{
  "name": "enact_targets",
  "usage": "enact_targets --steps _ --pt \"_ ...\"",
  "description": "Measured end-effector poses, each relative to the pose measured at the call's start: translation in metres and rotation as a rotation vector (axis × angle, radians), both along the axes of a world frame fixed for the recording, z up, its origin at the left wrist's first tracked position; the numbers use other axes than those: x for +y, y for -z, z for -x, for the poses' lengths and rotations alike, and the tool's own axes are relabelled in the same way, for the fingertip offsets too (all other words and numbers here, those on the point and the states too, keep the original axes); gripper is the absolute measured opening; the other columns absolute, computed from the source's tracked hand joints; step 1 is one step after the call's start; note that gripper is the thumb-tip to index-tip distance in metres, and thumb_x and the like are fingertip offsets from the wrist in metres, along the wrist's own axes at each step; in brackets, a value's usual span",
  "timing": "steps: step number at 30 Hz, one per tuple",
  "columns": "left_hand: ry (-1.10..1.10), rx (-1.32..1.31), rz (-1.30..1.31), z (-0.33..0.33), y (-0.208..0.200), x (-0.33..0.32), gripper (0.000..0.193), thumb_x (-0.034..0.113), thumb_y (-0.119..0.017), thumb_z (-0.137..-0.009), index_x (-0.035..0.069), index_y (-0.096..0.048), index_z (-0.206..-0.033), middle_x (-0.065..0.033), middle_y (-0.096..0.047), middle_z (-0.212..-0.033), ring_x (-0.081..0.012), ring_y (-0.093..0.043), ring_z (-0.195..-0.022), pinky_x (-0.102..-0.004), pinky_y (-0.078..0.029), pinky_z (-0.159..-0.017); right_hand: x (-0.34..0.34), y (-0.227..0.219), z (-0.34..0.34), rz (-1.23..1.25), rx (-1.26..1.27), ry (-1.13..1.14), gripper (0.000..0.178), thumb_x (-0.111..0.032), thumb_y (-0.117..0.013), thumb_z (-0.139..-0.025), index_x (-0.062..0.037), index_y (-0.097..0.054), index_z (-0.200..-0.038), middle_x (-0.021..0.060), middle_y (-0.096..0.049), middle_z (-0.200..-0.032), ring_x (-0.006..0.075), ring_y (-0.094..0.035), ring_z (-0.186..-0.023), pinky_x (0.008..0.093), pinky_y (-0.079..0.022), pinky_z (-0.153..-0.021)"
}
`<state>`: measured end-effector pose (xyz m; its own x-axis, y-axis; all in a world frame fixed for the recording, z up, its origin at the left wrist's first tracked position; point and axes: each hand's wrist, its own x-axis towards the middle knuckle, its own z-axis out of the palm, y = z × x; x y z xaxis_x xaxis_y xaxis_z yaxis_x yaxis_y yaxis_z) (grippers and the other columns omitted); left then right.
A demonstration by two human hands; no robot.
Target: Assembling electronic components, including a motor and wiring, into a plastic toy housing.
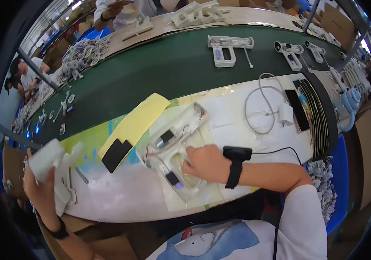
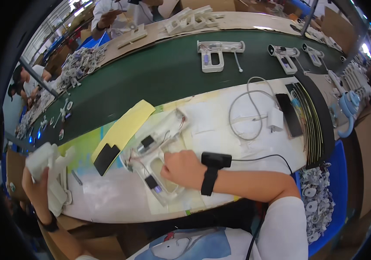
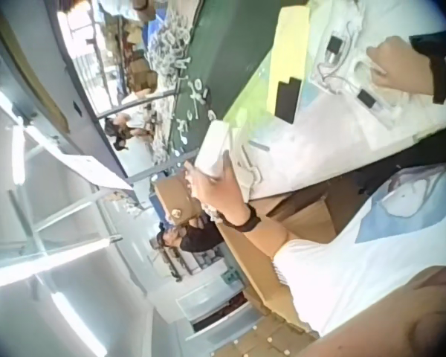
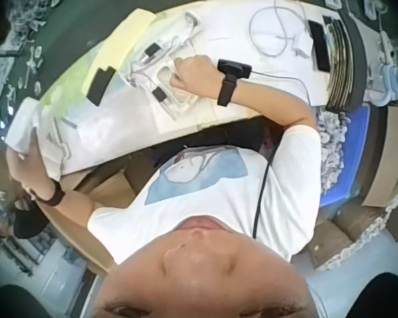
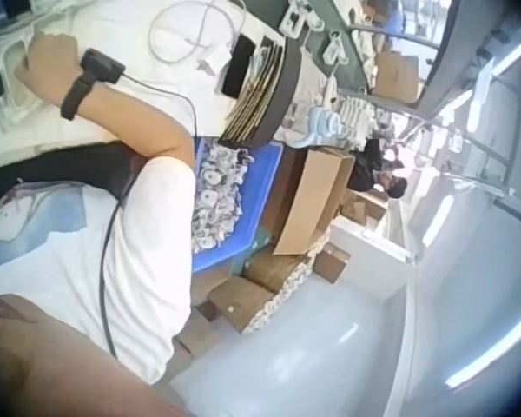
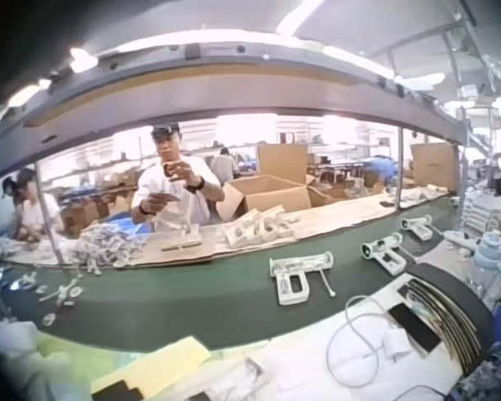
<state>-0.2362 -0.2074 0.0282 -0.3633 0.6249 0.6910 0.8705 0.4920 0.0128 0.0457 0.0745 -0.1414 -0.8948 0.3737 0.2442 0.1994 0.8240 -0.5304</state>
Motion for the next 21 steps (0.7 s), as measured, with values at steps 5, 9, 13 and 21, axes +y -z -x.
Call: enact_targets --steps 5,9,13,21 --pt "0.645 0.076 0.185 -0.086 0.055 0.032 0.031 0.004 -0.080 -0.059 0.007 -0.054 -0.075 -0.0107 -0.061 -0.078 -0.0282 -0.064 -0.077 -0.0380 -0.054 -0.074 0.089 -0.020 0.027 -0.175 -0.001 0.242 0.028 -0.028 -0.060 -0.081 -0.0002 -0.057 -0.076 0.0193 -0.061 -0.063 0.0381 -0.062 -0.060 0.0476 -0.049 -0.057" --pt "1.007 0.029 0.314 -0.121 0.119 0.078 0.026 0.006 -0.078 -0.067 0.011 -0.054 -0.075 -0.0041 -0.057 -0.072 -0.0229 -0.065 -0.079 -0.0383 -0.057 -0.074 0.156 -0.008 0.093 -0.216 0.091 0.365 0.023 -0.025 -0.063 -0.073 -0.0025 -0.065 -0.068 0.0193 -0.065 -0.069 0.0372 -0.065 -0.065 0.0463 -0.053 -0.062" --pt "0.917 -0.308 0.624 -0.129 0.140 0.095 0.028 -0.001 -0.069 -0.067 0.007 -0.058 -0.091 -0.0082 -0.058 -0.099 -0.0284 -0.058 -0.114 -0.0466 -0.049 -0.097 0.195 0.007 0.145 -0.133 -0.026 0.472 0.017 -0.019 -0.066 -0.071 -0.0054 -0.072 -0.078 0.0167 -0.070 -0.083 0.0330 -0.069 -0.082 0.0425 -0.055 -0.073" --pt "0.981 -0.600 0.639 -0.119 0.152 0.114 0.038 -0.008 -0.058 -0.063 0.004 -0.059 -0.099 -0.0113 -0.057 -0.106 -0.0330 -0.052 -0.124 -0.0522 -0.038 -0.107 0.233 0.028 0.180 -0.036 -0.130 0.571 0.018 -0.021 -0.070 -0.073 -0.0082 -0.073 -0.084 0.0126 -0.072 -0.090 0.0279 -0.070 -0.087 0.0396 -0.055 -0.077"
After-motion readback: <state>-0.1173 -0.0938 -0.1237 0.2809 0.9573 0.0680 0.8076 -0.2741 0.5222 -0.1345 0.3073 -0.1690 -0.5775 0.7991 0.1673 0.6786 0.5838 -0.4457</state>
